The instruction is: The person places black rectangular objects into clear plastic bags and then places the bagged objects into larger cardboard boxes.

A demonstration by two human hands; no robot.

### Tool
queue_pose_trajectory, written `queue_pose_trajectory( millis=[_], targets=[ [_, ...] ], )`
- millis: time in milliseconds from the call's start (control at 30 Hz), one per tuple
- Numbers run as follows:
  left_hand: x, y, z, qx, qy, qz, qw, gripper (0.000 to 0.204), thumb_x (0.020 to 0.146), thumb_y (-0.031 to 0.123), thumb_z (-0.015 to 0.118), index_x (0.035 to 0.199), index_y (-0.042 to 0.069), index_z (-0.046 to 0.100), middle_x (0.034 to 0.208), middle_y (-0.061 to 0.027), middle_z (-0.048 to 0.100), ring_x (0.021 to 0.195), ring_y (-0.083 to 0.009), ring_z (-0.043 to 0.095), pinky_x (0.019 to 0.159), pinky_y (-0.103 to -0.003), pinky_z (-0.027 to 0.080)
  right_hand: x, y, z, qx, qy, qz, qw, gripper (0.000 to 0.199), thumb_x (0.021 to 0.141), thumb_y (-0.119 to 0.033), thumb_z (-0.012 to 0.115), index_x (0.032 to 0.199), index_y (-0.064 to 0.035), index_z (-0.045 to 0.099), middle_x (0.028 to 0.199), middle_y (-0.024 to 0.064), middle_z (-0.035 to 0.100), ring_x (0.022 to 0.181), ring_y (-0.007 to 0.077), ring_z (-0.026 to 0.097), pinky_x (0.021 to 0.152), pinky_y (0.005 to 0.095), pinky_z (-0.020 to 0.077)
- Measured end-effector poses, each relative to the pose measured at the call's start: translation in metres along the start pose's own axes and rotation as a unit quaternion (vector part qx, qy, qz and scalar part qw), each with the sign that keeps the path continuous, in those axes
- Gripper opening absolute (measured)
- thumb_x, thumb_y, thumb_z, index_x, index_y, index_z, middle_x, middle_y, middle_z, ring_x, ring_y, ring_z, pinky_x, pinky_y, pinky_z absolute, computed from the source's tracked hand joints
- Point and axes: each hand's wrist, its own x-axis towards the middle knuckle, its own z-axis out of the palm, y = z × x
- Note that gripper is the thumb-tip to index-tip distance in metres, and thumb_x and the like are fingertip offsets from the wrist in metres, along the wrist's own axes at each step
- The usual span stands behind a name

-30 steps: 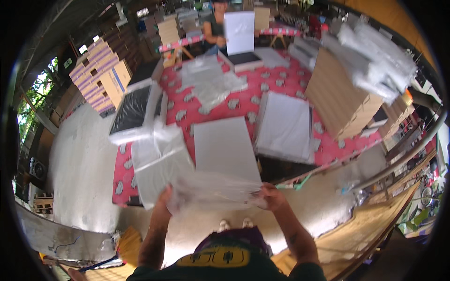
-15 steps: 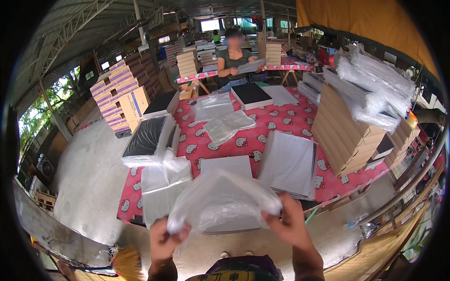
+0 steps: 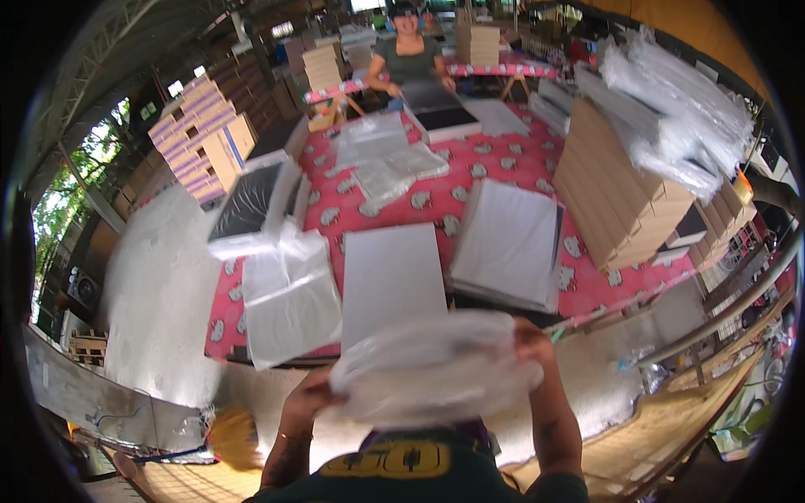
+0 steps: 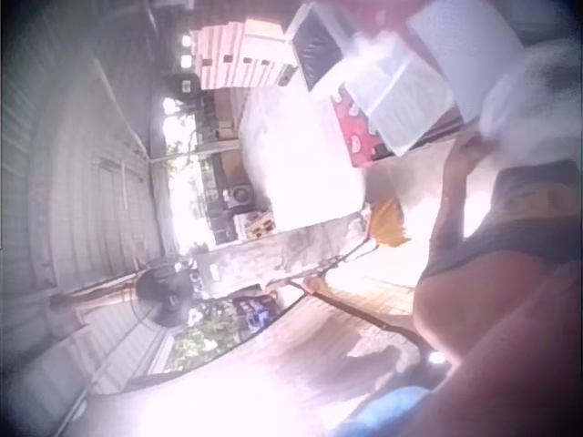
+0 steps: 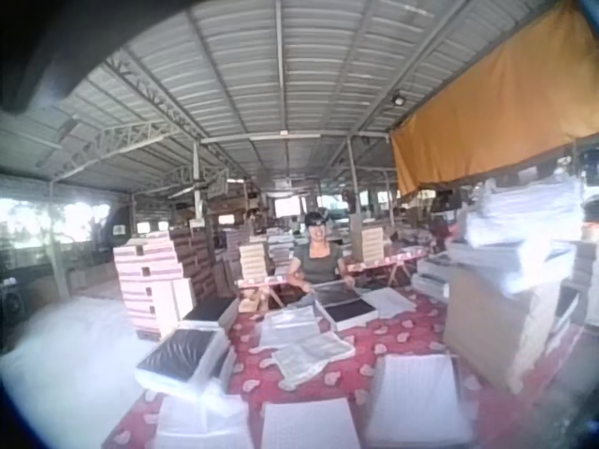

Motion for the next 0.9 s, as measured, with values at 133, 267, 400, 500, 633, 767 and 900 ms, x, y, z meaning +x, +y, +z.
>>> queue_pose_trajectory(
  millis=[133,267,400,500,633,767,900],
  targets=[
    [0.018,-0.111,0.001,-0.052,0.319,0.008,0.946,0.026,0.083,0.003,0.045,0.106,-0.001,0.059,0.070,-0.0002,0.055,0.058,-0.0073,0.047,0.056,-0.024,0.044,-0.033,0.084,-0.039,-0.464,0.195,0.162,0.849,0.022,0.081,-0.007,0.062,0.101,-0.0034,0.053,0.077,0.0048,0.055,0.069,0.0121,0.054,0.062,0.0277,0.0474],
    [0.020,-0.146,0.004,0.075,0.474,0.026,0.877,0.033,0.088,0.007,0.042,0.116,-0.003,0.055,0.067,-0.0010,0.055,0.055,-0.0076,0.046,0.050,-0.024,0.040,-0.042,0.144,-0.018,-0.507,0.336,0.074,0.790,0.042,0.084,-0.001,0.052,0.126,-0.0038,0.051,0.075,0.0076,0.057,0.057,0.0126,0.053,0.057,0.0278,0.0477],
    [0.027,-0.160,-0.023,0.171,0.411,-0.024,0.895,0.050,0.087,0.006,0.042,0.137,0.000,0.044,0.064,-0.0064,0.057,0.055,-0.0093,0.051,0.049,-0.026,0.042,-0.033,0.161,-0.009,-0.492,0.314,0.096,0.807,0.056,0.086,0.004,0.045,0.140,-0.0087,0.042,0.074,0.0112,0.061,0.056,0.0131,0.056,0.059,0.0282,0.0490],
    [0.018,-0.151,-0.032,0.302,0.402,-0.040,0.864,0.045,0.087,0.005,0.044,0.131,-0.002,0.049,0.067,-0.0069,0.061,0.058,-0.0120,0.057,0.052,-0.027,0.046,-0.029,0.159,0.001,-0.489,0.307,0.089,0.812,0.056,0.083,0.009,0.042,0.137,-0.0043,0.045,0.079,0.0084,0.061,0.064,0.0134,0.057,0.060,0.0293,0.0502],
    [0.012,-0.115,-0.023,0.238,0.413,-0.009,0.879,0.039,0.087,0.004,0.049,0.125,-0.003,0.055,0.073,-0.0094,0.065,0.059,-0.0129,0.059,0.053,-0.026,0.047,-0.027,0.146,0.005,-0.445,0.335,0.030,0.830,0.046,0.085,0.007,0.047,0.130,-0.0023,0.050,0.086,0.0117,0.063,0.068,0.0145,0.060,0.062,0.0290,0.0505],
    [-0.003,-0.058,-0.026,-0.100,0.330,0.030,0.938,0.022,0.080,0.002,0.055,0.102,0.003,0.056,0.088,-0.0119,0.064,0.070,-0.0174,0.061,0.062,-0.030,0.050,-0.021,0.076,0.016,-0.306,0.262,0.170,0.899,0.040,0.086,-0.002,0.056,0.126,-0.0023,0.049,0.105,0.0147,0.062,0.086,0.0194,0.064,0.068,0.0291,0.0512],
    [-0.020,0.013,-0.024,-0.268,0.152,0.171,0.936,0.054,0.083,0.025,0.063,0.132,0.012,0.046,0.131,-0.0162,0.050,0.121,-0.0313,0.048,0.099,-0.045,0.043,0.026,-0.005,0.092,-0.038,0.031,0.062,0.997,0.055,0.086,-0.015,0.062,0.136,-0.0046,0.041,0.122,0.0161,0.055,0.110,0.0252,0.057,0.081,0.0347,0.0515]
  ],
)
